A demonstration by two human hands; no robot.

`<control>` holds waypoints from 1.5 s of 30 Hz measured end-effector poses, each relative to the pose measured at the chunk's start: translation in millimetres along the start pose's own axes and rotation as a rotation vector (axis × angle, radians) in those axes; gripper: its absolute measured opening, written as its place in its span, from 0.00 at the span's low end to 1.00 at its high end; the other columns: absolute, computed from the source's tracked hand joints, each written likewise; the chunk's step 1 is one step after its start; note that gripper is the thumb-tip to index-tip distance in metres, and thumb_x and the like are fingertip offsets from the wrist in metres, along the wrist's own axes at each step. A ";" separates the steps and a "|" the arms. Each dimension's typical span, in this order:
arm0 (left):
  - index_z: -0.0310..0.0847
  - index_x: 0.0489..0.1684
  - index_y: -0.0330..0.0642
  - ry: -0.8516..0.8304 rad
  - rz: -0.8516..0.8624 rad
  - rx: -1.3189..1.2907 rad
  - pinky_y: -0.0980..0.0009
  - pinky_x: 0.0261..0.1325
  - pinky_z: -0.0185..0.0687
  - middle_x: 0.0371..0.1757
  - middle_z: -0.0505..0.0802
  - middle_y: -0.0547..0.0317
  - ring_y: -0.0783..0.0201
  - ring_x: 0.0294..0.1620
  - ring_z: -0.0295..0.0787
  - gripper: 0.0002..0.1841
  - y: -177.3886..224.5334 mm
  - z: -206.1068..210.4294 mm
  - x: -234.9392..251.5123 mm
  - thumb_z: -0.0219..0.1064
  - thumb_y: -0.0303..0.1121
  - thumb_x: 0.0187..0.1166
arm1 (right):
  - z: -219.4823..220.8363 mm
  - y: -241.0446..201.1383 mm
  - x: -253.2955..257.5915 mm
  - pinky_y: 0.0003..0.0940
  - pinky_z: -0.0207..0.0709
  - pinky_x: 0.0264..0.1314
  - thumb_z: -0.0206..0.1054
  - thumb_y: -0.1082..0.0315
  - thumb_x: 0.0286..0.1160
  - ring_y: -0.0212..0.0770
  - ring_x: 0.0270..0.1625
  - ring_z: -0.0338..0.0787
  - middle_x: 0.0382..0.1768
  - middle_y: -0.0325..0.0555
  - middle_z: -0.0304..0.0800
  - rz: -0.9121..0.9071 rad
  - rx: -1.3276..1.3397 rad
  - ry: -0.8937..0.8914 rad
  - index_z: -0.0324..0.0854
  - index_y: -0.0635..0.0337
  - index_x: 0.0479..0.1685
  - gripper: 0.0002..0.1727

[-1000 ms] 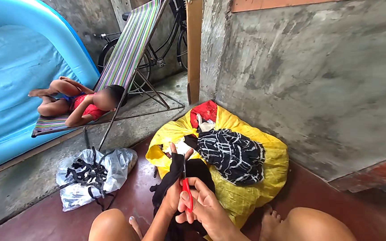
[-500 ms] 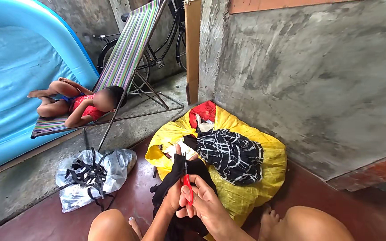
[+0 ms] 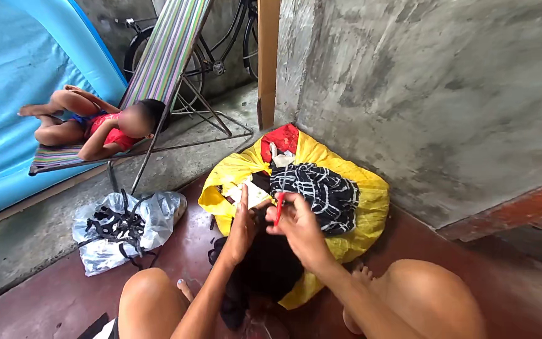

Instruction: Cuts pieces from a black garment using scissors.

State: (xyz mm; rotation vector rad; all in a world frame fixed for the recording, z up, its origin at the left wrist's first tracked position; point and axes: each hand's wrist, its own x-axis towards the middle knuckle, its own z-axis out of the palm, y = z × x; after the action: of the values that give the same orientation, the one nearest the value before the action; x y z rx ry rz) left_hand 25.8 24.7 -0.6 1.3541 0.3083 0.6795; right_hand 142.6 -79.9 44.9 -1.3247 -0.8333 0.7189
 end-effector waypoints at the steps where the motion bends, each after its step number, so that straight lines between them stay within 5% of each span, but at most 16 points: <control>1: 0.24 0.97 0.66 -0.010 0.005 0.002 0.59 0.66 0.83 0.83 0.79 0.57 0.60 0.72 0.84 0.50 3.1 -2.8 -0.6 0.30 0.80 0.76 | -6.3 -0.7 4.6 0.42 0.90 0.42 0.69 0.63 0.81 0.41 0.41 0.92 0.47 0.47 0.90 -0.046 -0.104 0.039 0.67 0.55 0.78 0.28; 4: 0.24 0.97 0.71 -0.052 0.040 0.003 0.60 0.63 0.85 0.86 0.75 0.57 0.58 0.74 0.82 0.49 10.0 -2.9 -1.9 0.27 0.81 0.74 | -16.4 -2.8 10.7 0.43 0.88 0.41 0.77 0.61 0.73 0.43 0.44 0.90 0.66 0.50 0.81 -0.026 -0.236 0.023 0.61 0.45 0.85 0.40; 7: 0.28 0.97 0.70 -0.099 0.094 0.018 0.59 0.65 0.84 0.90 0.67 0.58 0.61 0.76 0.78 0.48 12.2 4.0 -7.0 0.30 0.80 0.76 | -9.2 12.1 7.7 0.50 0.90 0.42 0.84 0.72 0.58 0.51 0.48 0.91 0.75 0.55 0.74 0.016 -0.200 -0.020 0.65 0.47 0.84 0.47; 9: 0.28 0.98 0.68 -0.132 0.101 0.066 0.57 0.69 0.82 0.92 0.61 0.60 0.62 0.78 0.75 0.49 12.0 2.8 -10.3 0.34 0.79 0.77 | -5.2 17.8 4.6 0.50 0.90 0.41 0.81 0.77 0.56 0.51 0.47 0.91 0.73 0.54 0.76 0.030 -0.173 -0.019 0.67 0.48 0.82 0.46; 12: 0.27 0.97 0.72 -0.127 0.054 0.096 0.62 0.59 0.87 0.83 0.75 0.61 0.66 0.63 0.86 0.46 18.1 1.1 -14.7 0.40 0.76 0.80 | -6.6 10.1 -0.5 0.46 0.88 0.37 0.76 0.84 0.60 0.49 0.41 0.90 0.70 0.52 0.80 0.087 -0.076 -0.043 0.64 0.41 0.85 0.48; 16: 0.40 0.97 0.71 -0.078 0.024 0.205 0.67 0.46 0.92 0.79 0.82 0.61 0.63 0.56 0.92 0.36 39.3 -2.5 -19.3 0.55 0.43 0.91 | -9.7 -1.5 3.6 0.44 0.86 0.39 0.74 0.88 0.60 0.49 0.41 0.89 0.65 0.56 0.81 0.151 -0.008 -0.017 0.64 0.46 0.84 0.47; 18: 0.49 0.95 0.68 -0.004 0.007 0.274 0.65 0.42 0.93 0.74 0.87 0.58 0.58 0.55 0.93 0.34 44.5 -10.8 -19.5 0.58 0.36 0.90 | -15.1 -3.1 14.1 0.44 0.88 0.43 0.77 0.86 0.58 0.48 0.46 0.90 0.64 0.56 0.82 0.172 0.038 0.057 0.67 0.52 0.81 0.45; 24: 0.70 0.82 0.39 0.259 -0.169 0.575 0.51 0.53 0.89 0.63 0.90 0.42 0.50 0.53 0.92 0.23 2.1 -40.2 -15.0 0.58 0.36 0.90 | -49.4 -27.8 56.3 0.37 0.90 0.46 0.77 0.81 0.62 0.40 0.46 0.91 0.56 0.49 0.84 -0.006 0.171 0.257 0.63 0.57 0.82 0.43; 29: 0.91 0.50 0.35 -0.209 -0.477 1.151 0.37 0.72 0.77 0.61 0.89 0.36 0.38 0.68 0.84 0.11 -80.4 -67.4 -32.7 0.68 0.32 0.79 | -69.0 -50.5 69.2 0.32 0.90 0.46 0.75 0.84 0.63 0.36 0.45 0.92 0.56 0.44 0.82 -0.204 0.234 0.328 0.61 0.56 0.79 0.41; 32: 0.91 0.58 0.46 -0.418 -0.823 1.248 0.26 0.74 0.67 0.82 0.72 0.30 0.28 0.85 0.60 0.18 -136.4 -73.4 -60.0 0.70 0.41 0.74 | -71.8 -47.1 73.6 0.33 0.91 0.48 0.75 0.84 0.60 0.37 0.46 0.91 0.55 0.45 0.82 -0.250 0.210 0.325 0.63 0.57 0.78 0.41; 34: 0.85 0.72 0.51 -0.257 -0.971 1.227 0.24 0.75 0.64 0.93 0.52 0.32 0.27 0.91 0.46 0.26 -164.0 -72.6 -83.7 0.72 0.42 0.72 | -71.2 -44.0 76.4 0.34 0.90 0.48 0.77 0.82 0.60 0.37 0.45 0.91 0.54 0.46 0.83 -0.274 0.151 0.320 0.65 0.59 0.78 0.41; 36: 0.74 0.82 0.47 -0.035 -1.031 1.195 0.28 0.79 0.62 0.95 0.43 0.34 0.29 0.92 0.43 0.33 -182.4 -70.9 -106.1 0.72 0.41 0.72 | -72.3 -43.0 80.4 0.34 0.90 0.47 0.78 0.82 0.58 0.37 0.43 0.90 0.53 0.47 0.83 -0.287 0.103 0.307 0.66 0.60 0.77 0.41; 38: 0.67 0.83 0.32 0.183 -0.965 1.056 0.42 0.87 0.59 0.93 0.50 0.32 0.35 0.92 0.51 0.36 -195.1 -78.1 -124.6 0.70 0.39 0.75 | -74.9 -40.4 84.5 0.34 0.90 0.45 0.78 0.81 0.58 0.37 0.44 0.89 0.54 0.48 0.82 -0.283 0.070 0.300 0.68 0.60 0.77 0.40; 40: 0.71 0.77 0.24 0.412 -0.841 0.888 0.48 0.87 0.63 0.84 0.70 0.29 0.40 0.86 0.66 0.30 -194.1 -86.3 -127.6 0.68 0.37 0.80 | -78.4 -36.8 90.3 0.34 0.90 0.45 0.78 0.81 0.58 0.38 0.44 0.90 0.54 0.49 0.82 -0.272 0.057 0.301 0.69 0.61 0.76 0.39; 42: 0.82 0.61 0.25 0.673 -0.674 0.754 0.46 0.77 0.74 0.64 0.87 0.30 0.42 0.71 0.83 0.18 -184.3 -91.8 -114.2 0.65 0.32 0.83 | -80.6 -35.5 95.7 0.35 0.90 0.49 0.77 0.82 0.58 0.40 0.47 0.91 0.56 0.53 0.81 -0.243 0.030 0.292 0.68 0.64 0.76 0.39; 45: 0.87 0.41 0.25 0.860 -0.406 0.581 0.48 0.56 0.83 0.42 0.91 0.36 0.48 0.47 0.89 0.08 -154.0 -91.5 -80.0 0.62 0.23 0.82 | -80.0 -37.1 96.0 0.41 0.87 0.53 0.75 0.82 0.59 0.45 0.53 0.89 0.64 0.60 0.79 -0.138 -0.131 0.262 0.67 0.64 0.78 0.39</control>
State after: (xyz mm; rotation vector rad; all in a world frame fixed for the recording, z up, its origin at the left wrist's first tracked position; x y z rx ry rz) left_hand -47.2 38.5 -182.2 1.4008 1.5209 0.8287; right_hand 260.7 -45.8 88.2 -1.4266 -0.7606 0.3773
